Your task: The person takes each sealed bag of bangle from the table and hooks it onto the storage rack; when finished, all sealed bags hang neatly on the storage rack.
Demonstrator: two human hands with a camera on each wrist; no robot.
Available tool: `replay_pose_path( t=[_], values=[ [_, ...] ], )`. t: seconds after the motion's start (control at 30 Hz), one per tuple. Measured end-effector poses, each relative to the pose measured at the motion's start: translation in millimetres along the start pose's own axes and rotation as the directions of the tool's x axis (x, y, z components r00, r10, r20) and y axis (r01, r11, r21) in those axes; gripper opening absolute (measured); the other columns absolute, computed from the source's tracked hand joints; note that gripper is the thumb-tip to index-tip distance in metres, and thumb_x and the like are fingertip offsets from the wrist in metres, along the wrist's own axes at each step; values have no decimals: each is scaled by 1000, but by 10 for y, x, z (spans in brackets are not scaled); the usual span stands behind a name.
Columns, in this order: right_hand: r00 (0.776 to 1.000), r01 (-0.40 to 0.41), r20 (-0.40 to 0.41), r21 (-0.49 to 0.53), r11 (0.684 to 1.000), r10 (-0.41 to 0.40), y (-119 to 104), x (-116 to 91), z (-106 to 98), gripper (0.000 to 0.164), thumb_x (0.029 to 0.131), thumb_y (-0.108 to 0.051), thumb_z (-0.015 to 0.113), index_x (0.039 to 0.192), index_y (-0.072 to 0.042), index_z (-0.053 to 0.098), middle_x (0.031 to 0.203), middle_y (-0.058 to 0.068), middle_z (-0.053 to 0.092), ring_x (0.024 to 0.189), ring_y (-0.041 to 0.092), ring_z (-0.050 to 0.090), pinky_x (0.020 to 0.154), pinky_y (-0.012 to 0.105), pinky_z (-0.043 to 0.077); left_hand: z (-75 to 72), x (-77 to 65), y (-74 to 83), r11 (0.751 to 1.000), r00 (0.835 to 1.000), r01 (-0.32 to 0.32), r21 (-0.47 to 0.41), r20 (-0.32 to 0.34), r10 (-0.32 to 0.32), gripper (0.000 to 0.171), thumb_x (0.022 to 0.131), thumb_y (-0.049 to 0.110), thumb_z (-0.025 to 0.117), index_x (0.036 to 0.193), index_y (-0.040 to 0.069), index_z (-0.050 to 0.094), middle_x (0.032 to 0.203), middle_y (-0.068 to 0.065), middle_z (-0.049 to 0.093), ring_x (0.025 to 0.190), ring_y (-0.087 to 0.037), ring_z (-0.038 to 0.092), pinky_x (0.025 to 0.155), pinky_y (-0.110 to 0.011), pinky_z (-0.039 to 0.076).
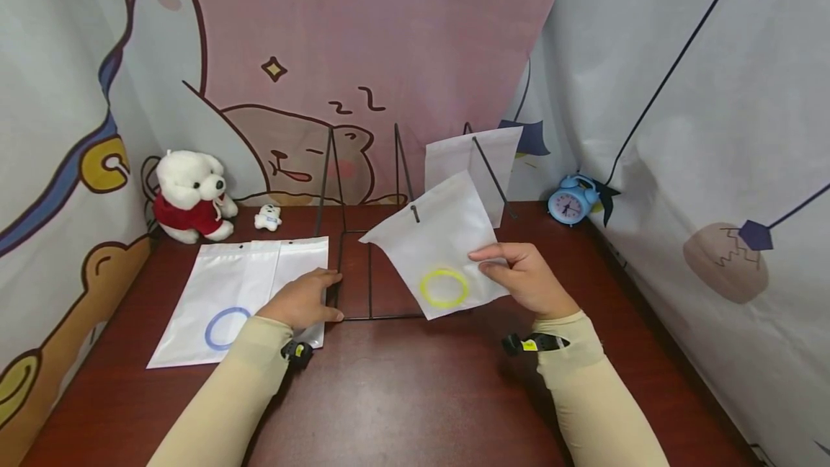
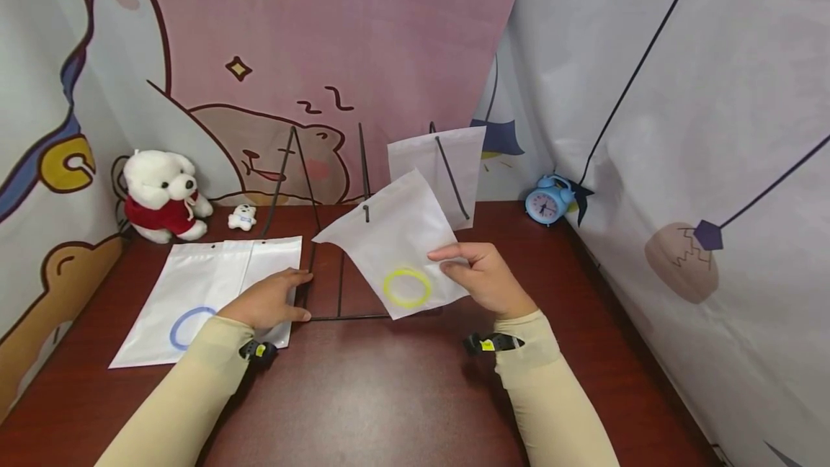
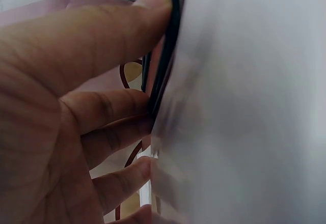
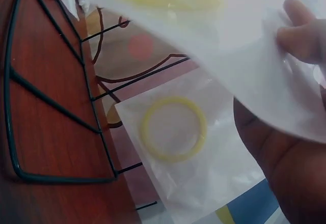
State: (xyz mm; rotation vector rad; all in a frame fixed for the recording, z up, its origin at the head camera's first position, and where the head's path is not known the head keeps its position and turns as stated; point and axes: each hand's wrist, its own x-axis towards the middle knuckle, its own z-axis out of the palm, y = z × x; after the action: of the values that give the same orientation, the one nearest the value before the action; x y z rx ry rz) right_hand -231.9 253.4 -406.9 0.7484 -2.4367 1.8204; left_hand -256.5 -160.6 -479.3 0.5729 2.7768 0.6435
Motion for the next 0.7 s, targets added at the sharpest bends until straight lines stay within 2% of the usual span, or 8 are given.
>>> replay_pose_path(
  t=[0.17, 0.3, 0.53, 0.7],
  values=[
    [997, -52, 44, -71, 996, 55, 58, 20, 8, 25, 99, 1, 68, 120, -5, 80, 127, 11, 75, 104, 19, 70, 81, 33, 65, 1, 3, -5, 1000, 1000, -2, 5, -1, 2, 80, 89, 30, 84, 154, -3, 50, 162, -25, 44, 151, -45, 40, 120, -60, 38],
    [993, -69, 88, -148, 987, 82, 93, 36, 10, 27, 98, 1, 68, 118, -11, 82, 126, 8, 76, 104, 22, 66, 79, 28, 60, 0, 4, -2, 1000, 1000, -3, 5, 0, 3, 80, 89, 30, 84, 154, -3, 50, 162, -25, 44, 150, -46, 40, 120, -61, 38],
    [980, -83, 159, -212, 974, 118, 129, 59, 32, 32, 98, 2, 67, 115, -19, 84, 126, 4, 76, 106, 29, 64, 79, 29, 59, -5, 1, 5, 1000, 1000, 8, -4, 1, -8, 80, 89, 29, 84, 154, -2, 50, 163, -24, 43, 151, -45, 40, 120, -61, 38],
    [968, -131, 172, -274, 953, 183, 187, 68, 31, 33, 99, 1, 66, 116, -22, 84, 119, 3, 77, 87, 28, 59, 64, 27, 52, 9, 7, -7, 1000, 1000, 8, 1, 1, -8, 80, 89, 29, 84, 154, -2, 50, 162, -24, 44, 150, -45, 40, 119, -61, 38]
  ],
)
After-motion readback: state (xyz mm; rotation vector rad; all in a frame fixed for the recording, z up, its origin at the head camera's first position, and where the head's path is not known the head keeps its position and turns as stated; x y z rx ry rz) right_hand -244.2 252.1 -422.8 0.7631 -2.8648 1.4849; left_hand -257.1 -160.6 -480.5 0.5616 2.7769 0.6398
